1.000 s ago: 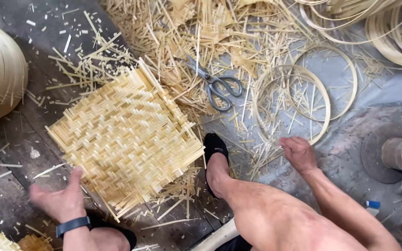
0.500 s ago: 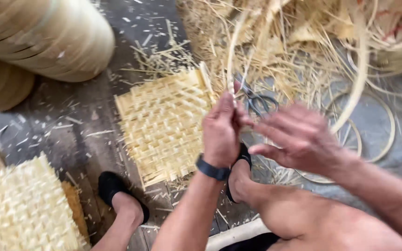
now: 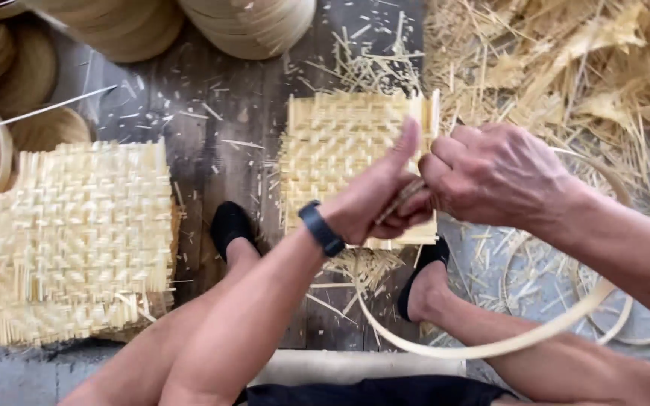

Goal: Assembling and trimming the woven base of a bamboo steamer basket using a mold and scissors.

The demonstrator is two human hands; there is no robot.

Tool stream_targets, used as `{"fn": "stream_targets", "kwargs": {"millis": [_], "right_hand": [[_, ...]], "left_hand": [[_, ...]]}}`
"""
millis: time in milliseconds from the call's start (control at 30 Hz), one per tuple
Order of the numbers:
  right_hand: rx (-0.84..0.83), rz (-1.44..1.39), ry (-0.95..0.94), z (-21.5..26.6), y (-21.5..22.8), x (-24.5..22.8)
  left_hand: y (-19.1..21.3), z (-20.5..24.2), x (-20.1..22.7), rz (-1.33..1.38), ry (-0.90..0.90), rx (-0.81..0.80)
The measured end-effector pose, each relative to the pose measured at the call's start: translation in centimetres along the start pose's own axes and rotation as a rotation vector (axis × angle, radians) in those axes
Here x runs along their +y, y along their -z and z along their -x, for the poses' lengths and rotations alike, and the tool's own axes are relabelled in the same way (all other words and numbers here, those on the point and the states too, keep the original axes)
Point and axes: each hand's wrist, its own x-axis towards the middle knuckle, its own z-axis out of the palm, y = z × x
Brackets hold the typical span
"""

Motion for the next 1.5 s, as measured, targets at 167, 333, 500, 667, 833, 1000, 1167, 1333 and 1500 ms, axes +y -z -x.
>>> {"fn": "stream_targets", "kwargs": {"millis": [167, 333, 500, 667, 833, 1000, 1167, 1333, 1500], "right_hand": [[0.034, 0.088, -0.055, -0.6, 0.5, -1.4], [0.032, 0.041, -0.144, -0.7, -0.7, -2.3], [-0.008, 0.001, -0.198, -1.0, -1.7, -2.3], [0.146, -0.153, -0.187, -1.6, 1.1, 0.4], [0.324, -1.041, -0.934, 4.8, 0.4, 6.4], [0.523, -1.772, -1.241, 5.8, -2.6, 3.5], [0.811, -2.055, -1.151, 6.9, -8.3, 2.3], [0.814, -2.081, -1.158, 7.5, -10.3, 2.8], [0.776, -2.089, -1.164, 7.2, -9.6, 2.5]], "left_hand": [[-1.3, -0.1, -1.2, -0.046, -0.062, 0.093], [-1.0, -0.2, -2.5, 0.027, -0.182, 0.185], [-0.6, 0.0, -2.5, 0.112, -0.2, 0.231], [1.1, 0.1, -1.5, 0.059, -0.234, 0.148], [7.5, 2.2, -0.8, 0.413, -0.808, 0.059], [9.5, 1.8, -0.3, 0.527, -0.977, 0.014], [9.3, 4.1, 2.5, 0.482, -0.626, 0.384], [12.0, 3.5, 1.2, 0.402, -0.629, 0.383], [12.8, 3.0, -0.4, 0.455, -0.646, 0.478]]}}
